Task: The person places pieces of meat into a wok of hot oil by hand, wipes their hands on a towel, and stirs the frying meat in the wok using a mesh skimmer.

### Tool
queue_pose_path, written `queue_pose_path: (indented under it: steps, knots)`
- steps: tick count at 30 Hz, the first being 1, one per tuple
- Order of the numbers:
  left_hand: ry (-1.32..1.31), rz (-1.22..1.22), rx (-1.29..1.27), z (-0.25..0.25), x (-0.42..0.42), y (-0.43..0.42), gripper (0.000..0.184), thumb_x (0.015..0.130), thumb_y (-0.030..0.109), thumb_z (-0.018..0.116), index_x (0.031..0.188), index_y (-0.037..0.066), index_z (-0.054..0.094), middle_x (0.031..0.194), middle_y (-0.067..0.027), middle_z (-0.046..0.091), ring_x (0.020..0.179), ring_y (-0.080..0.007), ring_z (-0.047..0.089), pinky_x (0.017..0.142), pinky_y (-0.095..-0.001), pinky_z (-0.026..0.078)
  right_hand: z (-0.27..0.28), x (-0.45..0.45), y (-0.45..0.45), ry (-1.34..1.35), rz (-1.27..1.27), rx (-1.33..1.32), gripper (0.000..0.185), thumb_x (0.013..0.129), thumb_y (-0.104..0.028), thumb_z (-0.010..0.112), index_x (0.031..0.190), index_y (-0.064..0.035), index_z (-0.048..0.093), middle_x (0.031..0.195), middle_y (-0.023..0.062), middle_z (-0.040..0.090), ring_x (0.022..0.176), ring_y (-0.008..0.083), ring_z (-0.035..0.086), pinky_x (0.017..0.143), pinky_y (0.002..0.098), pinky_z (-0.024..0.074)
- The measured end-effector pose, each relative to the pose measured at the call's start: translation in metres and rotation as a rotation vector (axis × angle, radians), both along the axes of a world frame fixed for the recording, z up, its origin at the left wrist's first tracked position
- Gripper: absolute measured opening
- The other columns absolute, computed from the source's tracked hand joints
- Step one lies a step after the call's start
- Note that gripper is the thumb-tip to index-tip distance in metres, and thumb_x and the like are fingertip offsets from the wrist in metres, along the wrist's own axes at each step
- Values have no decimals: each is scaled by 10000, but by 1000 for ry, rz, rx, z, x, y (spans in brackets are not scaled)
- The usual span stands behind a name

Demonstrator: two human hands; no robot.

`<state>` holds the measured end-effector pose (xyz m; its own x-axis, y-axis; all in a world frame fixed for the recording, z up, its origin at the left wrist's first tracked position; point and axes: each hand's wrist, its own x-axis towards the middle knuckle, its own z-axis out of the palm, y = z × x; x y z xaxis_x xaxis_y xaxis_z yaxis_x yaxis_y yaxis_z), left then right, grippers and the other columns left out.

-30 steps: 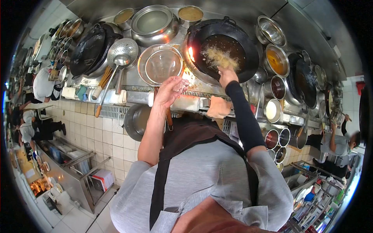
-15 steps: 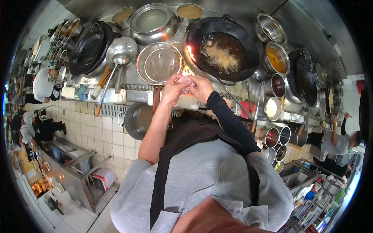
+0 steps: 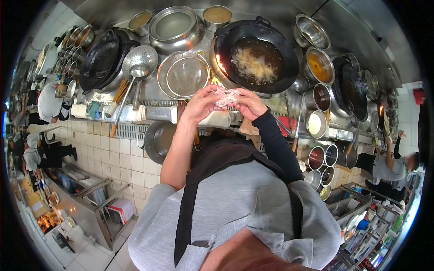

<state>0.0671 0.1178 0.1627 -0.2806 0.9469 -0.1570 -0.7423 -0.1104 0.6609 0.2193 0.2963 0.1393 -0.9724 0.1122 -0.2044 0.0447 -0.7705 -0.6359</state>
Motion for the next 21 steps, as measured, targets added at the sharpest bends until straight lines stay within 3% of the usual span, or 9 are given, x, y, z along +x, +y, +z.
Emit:
queue_pose_path:
  steps: [5,8,11,14,17,18,21]
  knots:
    - [-46,-31,194,0,1,-1,268,929,14,613,1195,-9,590,1185,-144,664,1048,-242,682,888,-387,587,1,2,7,309,110,-302,287,1009,-57,555,1280,37,559,1215,132,652,1041,156,656,845,266,553]
    - [-25,-34,121,3,-1,-3,241,970,60,594,1202,-3,594,1179,-129,666,1052,-233,676,848,-375,589,25,3,8,72,0,48,293,1008,-47,549,1290,35,555,1168,117,664,993,152,660,815,267,562]
    - [-29,62,-53,18,6,-1,216,1008,112,578,1201,18,602,1145,-111,668,1027,-203,674,817,-362,590,59,6,6,26,-12,81,267,1019,-83,556,1255,40,581,1158,125,674,1001,163,672,806,268,572]
    - [101,38,-131,15,11,4,193,1028,154,576,1177,37,614,1104,-82,672,992,-172,674,779,-340,587,48,-1,4,-124,-116,245,207,1013,-88,574,1155,48,640,1066,118,703,928,176,699,780,287,590]
    - [166,34,-202,11,13,10,173,1012,153,613,1140,39,633,1056,-63,685,924,-157,682,745,-314,581,40,-4,1,-153,-51,629,148,991,-59,602,1049,49,685,973,107,718,839,189,714,761,294,604]
    - [224,50,-236,9,14,12,162,994,138,634,1121,37,638,1036,-57,685,905,-152,680,732,-307,578,33,-6,-3,-120,-102,616,115,949,5,619,1021,58,691,931,99,722,816,166,717,747,297,599]
    - [459,99,-338,3,18,17,151,941,93,688,1070,28,647,984,-44,684,857,-136,673,702,-287,574,25,-6,-6,-301,-181,1108,163,909,27,624,1057,56,685,923,122,728,848,224,726,800,339,583]
